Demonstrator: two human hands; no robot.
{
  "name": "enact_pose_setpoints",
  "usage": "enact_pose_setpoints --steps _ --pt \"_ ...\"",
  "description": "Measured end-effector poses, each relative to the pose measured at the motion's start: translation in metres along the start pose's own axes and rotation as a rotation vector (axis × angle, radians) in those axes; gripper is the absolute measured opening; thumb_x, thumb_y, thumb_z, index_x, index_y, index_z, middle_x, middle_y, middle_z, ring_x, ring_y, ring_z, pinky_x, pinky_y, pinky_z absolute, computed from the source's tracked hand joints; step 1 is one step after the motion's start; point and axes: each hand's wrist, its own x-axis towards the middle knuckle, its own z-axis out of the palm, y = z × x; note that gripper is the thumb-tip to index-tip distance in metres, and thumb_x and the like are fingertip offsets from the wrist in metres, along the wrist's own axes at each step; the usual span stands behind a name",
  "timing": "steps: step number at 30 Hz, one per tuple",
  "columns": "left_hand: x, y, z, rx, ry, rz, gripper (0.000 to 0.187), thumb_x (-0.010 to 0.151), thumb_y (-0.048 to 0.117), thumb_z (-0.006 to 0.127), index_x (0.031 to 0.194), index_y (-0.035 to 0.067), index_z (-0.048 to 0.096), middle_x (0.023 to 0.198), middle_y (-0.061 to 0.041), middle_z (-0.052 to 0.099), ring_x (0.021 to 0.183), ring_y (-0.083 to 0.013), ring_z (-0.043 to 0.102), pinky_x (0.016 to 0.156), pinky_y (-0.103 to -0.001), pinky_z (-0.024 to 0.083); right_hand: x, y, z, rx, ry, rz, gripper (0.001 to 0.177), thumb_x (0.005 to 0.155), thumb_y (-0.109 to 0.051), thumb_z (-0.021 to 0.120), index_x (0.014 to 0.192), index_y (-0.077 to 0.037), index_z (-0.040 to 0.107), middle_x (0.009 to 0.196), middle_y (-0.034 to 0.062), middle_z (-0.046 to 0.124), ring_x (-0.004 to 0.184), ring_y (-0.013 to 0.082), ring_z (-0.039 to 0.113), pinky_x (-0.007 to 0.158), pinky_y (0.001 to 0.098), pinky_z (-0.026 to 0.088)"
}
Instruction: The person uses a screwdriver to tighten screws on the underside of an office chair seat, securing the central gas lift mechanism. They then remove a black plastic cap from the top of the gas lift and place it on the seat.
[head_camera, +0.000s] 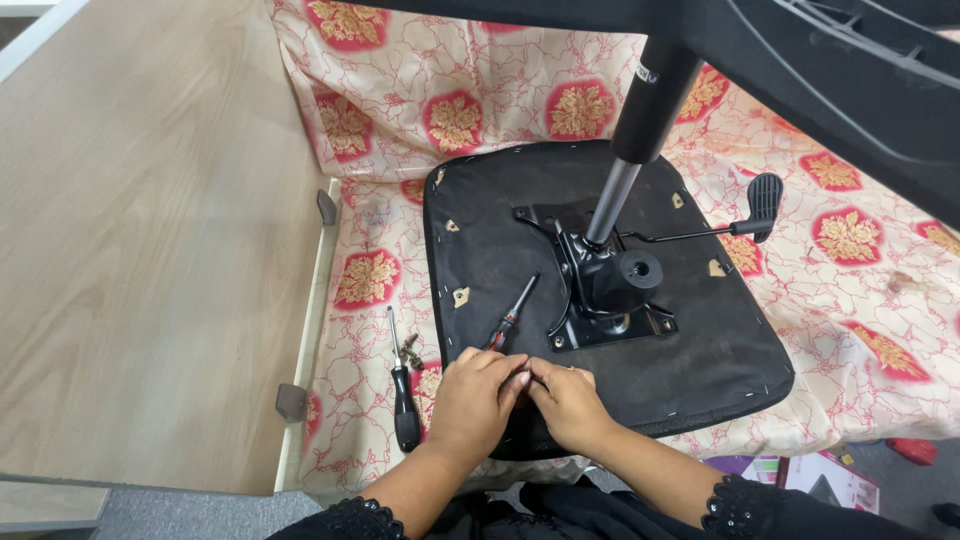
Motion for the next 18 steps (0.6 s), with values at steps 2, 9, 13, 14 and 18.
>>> enact_pose_setpoints --steps 2,9,13,14,18 --pt "0.001 -0.005 0.002 -0.072 0.039 -0.006 0.022 0.088 0.023 0.073 0.103 0.007 0.078 0.093 -0.010 0.075 0.092 -0.0306 0.068 0.082 -0.040 0.051 -0.001 0.003 0.003 -0.090 0.040 -0.082 0.015 0.097 -0.020 0.058 0.100 -0.009 0.067 0.087 0.0074 0.076 0.087 0.0238 0.073 0.088 0.0427 0.049" --pt "-0.002 -0.014 0.008 -0.222 0.110 -0.170 0.018 0.085 0.021 0.075 0.098 0.010 0.080 0.090 -0.011 0.074 0.084 -0.0295 0.073 0.074 -0.038 0.056 0.002 -0.002 0.010 -0.189 0.113 -0.168 0.017 0.097 -0.023 0.061 0.097 -0.006 0.064 0.081 0.0057 0.074 0.082 0.0231 0.070 0.081 0.0414 0.046" --pt "0.003 -0.043 0.008 -0.173 0.391 -0.253 0.018 0.094 0.016 0.067 0.108 0.011 0.077 0.097 -0.014 0.074 0.088 -0.0297 0.071 0.079 -0.038 0.054 0.004 -0.006 0.001 -0.080 0.085 -0.083 0.021 0.093 -0.024 0.061 0.108 -0.011 0.065 0.077 0.0017 0.073 0.074 0.0189 0.072 0.078 0.0365 0.051" --pt "0.006 -0.056 0.007 -0.196 0.514 -0.292 0.018 0.098 0.013 0.063 0.113 0.011 0.074 0.102 -0.015 0.073 0.092 -0.0284 0.071 0.081 -0.038 0.055 0.004 -0.006 -0.003 -0.123 0.080 -0.118 0.020 0.093 -0.023 0.060 0.107 -0.011 0.067 0.078 0.0013 0.073 0.074 0.0186 0.071 0.079 0.0361 0.050" --pt "0.009 -0.123 0.001 -0.167 0.555 -0.601 0.022 0.099 0.009 0.061 0.117 0.013 0.073 0.109 -0.014 0.071 0.095 -0.0238 0.068 0.084 -0.038 0.052 -0.007 0.000 -0.001 -0.265 0.113 -0.234 0.016 0.094 -0.020 0.061 0.105 -0.012 0.070 0.083 0.0020 0.073 0.083 0.0193 0.067 0.087 0.0388 0.039"
